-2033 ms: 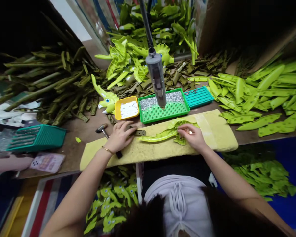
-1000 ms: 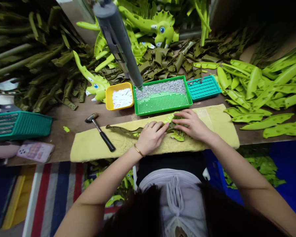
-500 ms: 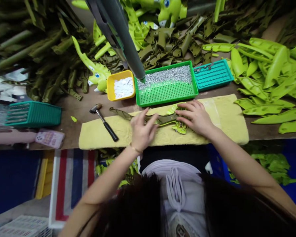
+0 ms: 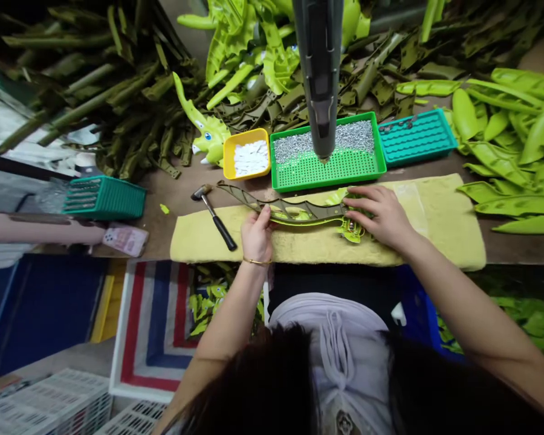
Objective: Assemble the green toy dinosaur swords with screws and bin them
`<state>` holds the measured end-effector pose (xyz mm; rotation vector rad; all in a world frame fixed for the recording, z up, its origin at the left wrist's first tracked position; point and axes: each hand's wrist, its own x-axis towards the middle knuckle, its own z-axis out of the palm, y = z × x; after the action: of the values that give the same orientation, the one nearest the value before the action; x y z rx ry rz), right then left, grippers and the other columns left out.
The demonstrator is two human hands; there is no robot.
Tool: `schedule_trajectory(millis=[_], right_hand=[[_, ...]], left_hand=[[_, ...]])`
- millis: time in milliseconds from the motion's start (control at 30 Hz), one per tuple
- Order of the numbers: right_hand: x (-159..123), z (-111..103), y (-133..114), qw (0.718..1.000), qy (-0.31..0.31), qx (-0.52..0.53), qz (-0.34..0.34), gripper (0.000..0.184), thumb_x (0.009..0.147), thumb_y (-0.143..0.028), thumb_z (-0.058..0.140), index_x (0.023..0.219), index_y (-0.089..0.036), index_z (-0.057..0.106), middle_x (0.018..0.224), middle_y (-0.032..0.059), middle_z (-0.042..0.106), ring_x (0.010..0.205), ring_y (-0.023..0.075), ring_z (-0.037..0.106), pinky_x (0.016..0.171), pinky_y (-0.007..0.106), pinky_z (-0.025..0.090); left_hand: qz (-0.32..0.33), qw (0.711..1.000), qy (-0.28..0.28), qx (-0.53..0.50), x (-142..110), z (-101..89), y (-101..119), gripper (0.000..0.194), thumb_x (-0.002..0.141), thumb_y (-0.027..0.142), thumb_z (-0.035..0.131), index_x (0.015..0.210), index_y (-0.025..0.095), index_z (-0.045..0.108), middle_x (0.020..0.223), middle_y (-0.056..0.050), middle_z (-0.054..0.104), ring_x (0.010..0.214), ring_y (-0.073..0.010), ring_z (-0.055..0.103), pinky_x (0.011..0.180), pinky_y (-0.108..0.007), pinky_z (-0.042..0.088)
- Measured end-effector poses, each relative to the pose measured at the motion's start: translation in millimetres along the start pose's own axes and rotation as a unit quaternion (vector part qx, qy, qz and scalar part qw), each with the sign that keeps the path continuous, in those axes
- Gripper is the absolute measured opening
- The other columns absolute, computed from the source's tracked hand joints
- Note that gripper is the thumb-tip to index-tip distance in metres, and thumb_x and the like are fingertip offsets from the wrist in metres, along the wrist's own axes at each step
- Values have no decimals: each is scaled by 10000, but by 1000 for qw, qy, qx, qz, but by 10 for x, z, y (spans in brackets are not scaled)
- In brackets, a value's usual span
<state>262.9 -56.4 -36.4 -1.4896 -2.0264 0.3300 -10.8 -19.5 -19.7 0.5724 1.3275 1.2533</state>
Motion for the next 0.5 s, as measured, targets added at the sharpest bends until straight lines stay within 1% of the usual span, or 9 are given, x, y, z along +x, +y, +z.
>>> schedule_trajectory(millis=[67,133,200,233,267,333,367,433,500], right_hand=[[-6,-2,-22,1000,-4,1,3,322,888,-452,561,1099,-262,714,1234,63,676,1135,256,579,969,473,437],[-4,-7,-46,1000,-11,-7,5,323,893,-455,551,1095,-266,718,1251,57,669,1141,258,570,974,472,434],[7,-4,-64,1000,-20,-14,9,329,898,-460,538,1100,-270,717,1263,51,664,1139,255,566,975,468,434],[17,0,-68,999,-25,-18,11,334,900,-463,534,1106,-273,715,1267,49,662,1137,254,563,974,467,433],[28,2,-69,999,-30,-23,13,336,901,-465,531,1112,-275,713,1270,50,660,1135,254,561,973,469,432],[47,-7,-74,999,-36,-37,17,336,900,-463,532,1116,-278,712,1272,51,659,1131,261,554,975,476,423],[50,-24,-83,998,-36,-43,16,334,899,-461,534,1109,-274,715,1273,53,658,1133,267,548,975,476,419],[35,-85,-130,999,-21,-42,12,330,902,-453,530,1089,-259,722,1274,56,658,1146,272,536,982,465,409],[-18,-161,-223,1000,6,-17,4,331,911,-448,519,1090,-250,714,1239,58,674,1138,254,543,992,444,396]], left_hand=[[39,998,5,44,28,-43,33,448,595,402,842,862,178,560,706,10,644,607,-116,612,581,-229,472],[128,980,53,141,-8,-81,72,497,657,352,814,1035,194,534,804,-6,645,735,-148,637,669,-264,495],[264,923,107,260,-144,-66,70,526,698,310,788,1133,199,515,977,-49,635,899,-174,623,762,-291,497],[319,891,99,307,-247,-27,41,512,711,311,777,1143,194,528,1058,-73,620,947,-183,608,780,-299,497],[335,880,41,335,-364,34,-9,448,730,325,760,1106,187,559,1068,-83,620,925,-181,608,756,-299,503],[259,894,-162,328,-587,204,-151,406,733,348,756,1066,181,595,995,-77,660,806,-165,636,678,-286,524],[206,899,-231,309,-671,297,-226,342,755,352,736,1022,178,611,950,-71,677,777,-160,650,677,-286,536],[136,917,-268,262,-752,457,-342,239,789,360,698,919,169,636,860,-61,696,748,-157,666,697,-289,551],[104,941,-240,215,-725,553,-385,224,786,373,696,846,163,644,785,-48,693,705,-151,665,682,-288,558]])
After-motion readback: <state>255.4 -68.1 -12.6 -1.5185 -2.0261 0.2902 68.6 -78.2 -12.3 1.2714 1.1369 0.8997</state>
